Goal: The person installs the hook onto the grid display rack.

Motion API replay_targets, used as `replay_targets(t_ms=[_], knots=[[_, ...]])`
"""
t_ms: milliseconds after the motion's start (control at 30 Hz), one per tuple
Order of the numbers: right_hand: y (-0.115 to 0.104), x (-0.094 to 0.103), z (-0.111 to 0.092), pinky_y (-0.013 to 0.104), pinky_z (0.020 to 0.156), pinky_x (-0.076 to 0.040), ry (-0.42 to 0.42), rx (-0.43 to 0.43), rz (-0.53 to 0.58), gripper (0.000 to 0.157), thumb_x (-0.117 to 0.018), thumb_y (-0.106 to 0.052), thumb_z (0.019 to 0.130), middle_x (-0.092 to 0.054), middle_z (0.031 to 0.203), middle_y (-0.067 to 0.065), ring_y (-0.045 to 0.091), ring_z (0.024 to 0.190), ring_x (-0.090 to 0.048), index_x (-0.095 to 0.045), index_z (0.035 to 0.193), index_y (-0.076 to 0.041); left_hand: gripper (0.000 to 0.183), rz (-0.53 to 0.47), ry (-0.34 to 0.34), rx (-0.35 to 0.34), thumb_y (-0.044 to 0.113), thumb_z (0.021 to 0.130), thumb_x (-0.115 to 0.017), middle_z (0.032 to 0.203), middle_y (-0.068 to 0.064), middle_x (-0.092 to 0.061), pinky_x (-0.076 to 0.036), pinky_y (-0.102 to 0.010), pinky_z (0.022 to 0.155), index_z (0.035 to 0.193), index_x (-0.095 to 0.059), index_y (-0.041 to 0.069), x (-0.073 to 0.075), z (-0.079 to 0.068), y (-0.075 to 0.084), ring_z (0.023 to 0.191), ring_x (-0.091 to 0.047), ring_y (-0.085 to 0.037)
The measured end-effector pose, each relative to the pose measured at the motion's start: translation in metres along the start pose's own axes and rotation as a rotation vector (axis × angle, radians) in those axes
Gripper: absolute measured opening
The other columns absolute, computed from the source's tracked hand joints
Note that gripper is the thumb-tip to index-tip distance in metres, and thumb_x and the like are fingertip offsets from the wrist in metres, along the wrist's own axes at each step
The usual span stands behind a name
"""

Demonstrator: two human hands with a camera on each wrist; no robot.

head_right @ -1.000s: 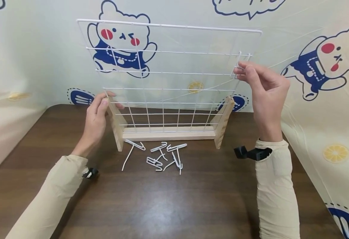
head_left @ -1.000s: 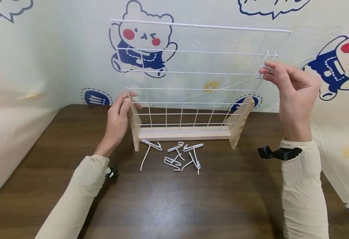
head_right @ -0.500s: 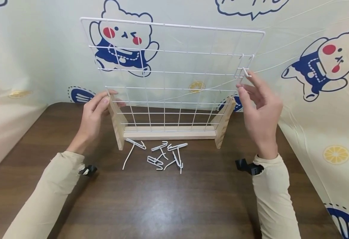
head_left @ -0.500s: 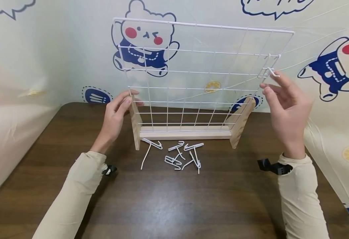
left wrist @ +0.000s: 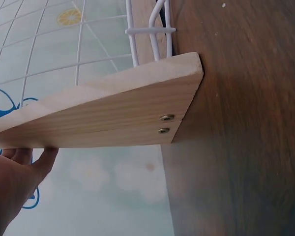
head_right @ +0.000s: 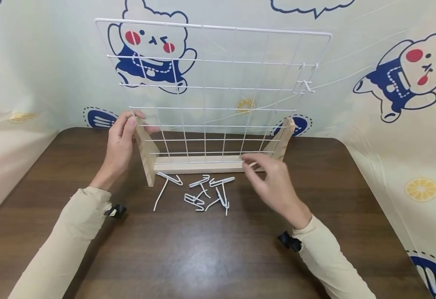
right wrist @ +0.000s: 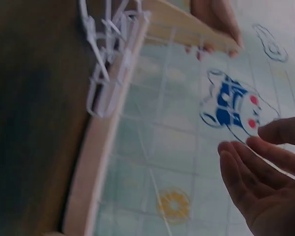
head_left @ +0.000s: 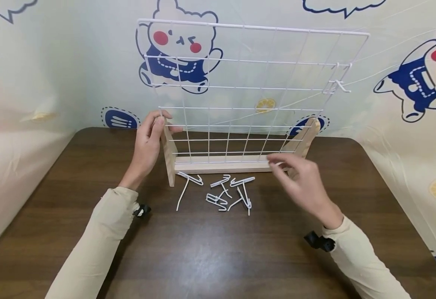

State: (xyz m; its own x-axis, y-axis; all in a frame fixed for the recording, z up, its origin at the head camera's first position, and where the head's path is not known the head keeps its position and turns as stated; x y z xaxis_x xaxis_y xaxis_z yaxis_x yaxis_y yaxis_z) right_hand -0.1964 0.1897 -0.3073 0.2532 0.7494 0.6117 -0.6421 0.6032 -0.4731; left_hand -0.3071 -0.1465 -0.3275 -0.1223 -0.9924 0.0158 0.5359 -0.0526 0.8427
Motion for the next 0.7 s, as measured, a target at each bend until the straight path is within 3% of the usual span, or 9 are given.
replay_targets(t_ms=[167, 367, 567, 700], knots=[[-0.002, -0.042, -0.015, 0.031, 0.081, -0.055, -0.223, 0.005, 0.003, 0.018, -0.072, -0.005, 0.090, -0.074, 0.101, 0.005, 0.014, 0.089, -0.069, -0.073, 0.108, -0.003, 0.030, 0.044, -0.010, -0.014, 0.024, 0.108, -0.040, 0.103, -0.026, -0.068, -0.048, -0.038, 0.092, 0.119, -0.058, 0.002, 0.000, 0.000, 0.003, 0.100, -0.070, -0.032], [-0.004, -0.077, -0.030, 0.034, 0.082, -0.055, -0.439, -0.033, -0.034, 0.018, -0.071, -0.010, 0.092, -0.073, 0.103, 0.005, 0.015, 0.094, -0.069, -0.073, 0.109, -0.004, 0.034, 0.103, -0.032, 0.005, 0.022, 0.109, -0.037, 0.112, -0.030, -0.063, -0.048, -0.039, 0.096, 0.122, -0.058, -0.001, -0.002, 0.001, 0.012, 0.105, -0.067, -0.038], [-0.008, -0.093, -0.041, 0.033, 0.078, -0.055, -0.530, 0.004, -0.113, 0.020, -0.074, -0.014, 0.090, -0.072, 0.099, 0.003, 0.014, 0.090, -0.068, -0.072, 0.108, -0.005, 0.040, 0.178, -0.030, 0.027, 0.023, 0.110, -0.034, 0.114, -0.031, -0.064, -0.047, -0.038, 0.089, 0.126, -0.055, -0.006, -0.003, 0.000, 0.030, 0.109, -0.064, -0.037], [-0.007, -0.096, -0.044, 0.033, 0.073, -0.054, -0.543, 0.016, -0.150, 0.019, -0.074, -0.008, 0.088, -0.072, 0.097, 0.002, 0.014, 0.085, -0.066, -0.072, 0.106, -0.006, 0.040, 0.177, -0.027, 0.020, 0.023, 0.110, -0.033, 0.116, -0.030, -0.064, -0.047, -0.037, 0.085, 0.128, -0.055, -0.006, -0.001, 0.001, 0.026, 0.110, -0.062, -0.040]])
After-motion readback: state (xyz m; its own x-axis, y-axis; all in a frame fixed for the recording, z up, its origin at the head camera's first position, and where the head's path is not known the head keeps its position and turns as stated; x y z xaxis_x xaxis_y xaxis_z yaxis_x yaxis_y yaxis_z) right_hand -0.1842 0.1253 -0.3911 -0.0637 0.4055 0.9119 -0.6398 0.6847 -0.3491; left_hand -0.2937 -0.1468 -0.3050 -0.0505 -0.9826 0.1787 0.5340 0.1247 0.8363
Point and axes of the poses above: each hand's wrist, its own z-axis towards the middle knuckle, its own x-axis out of the back of the hand, y = z × x, the point moved 7 cm from there along z, towards the middle knuckle
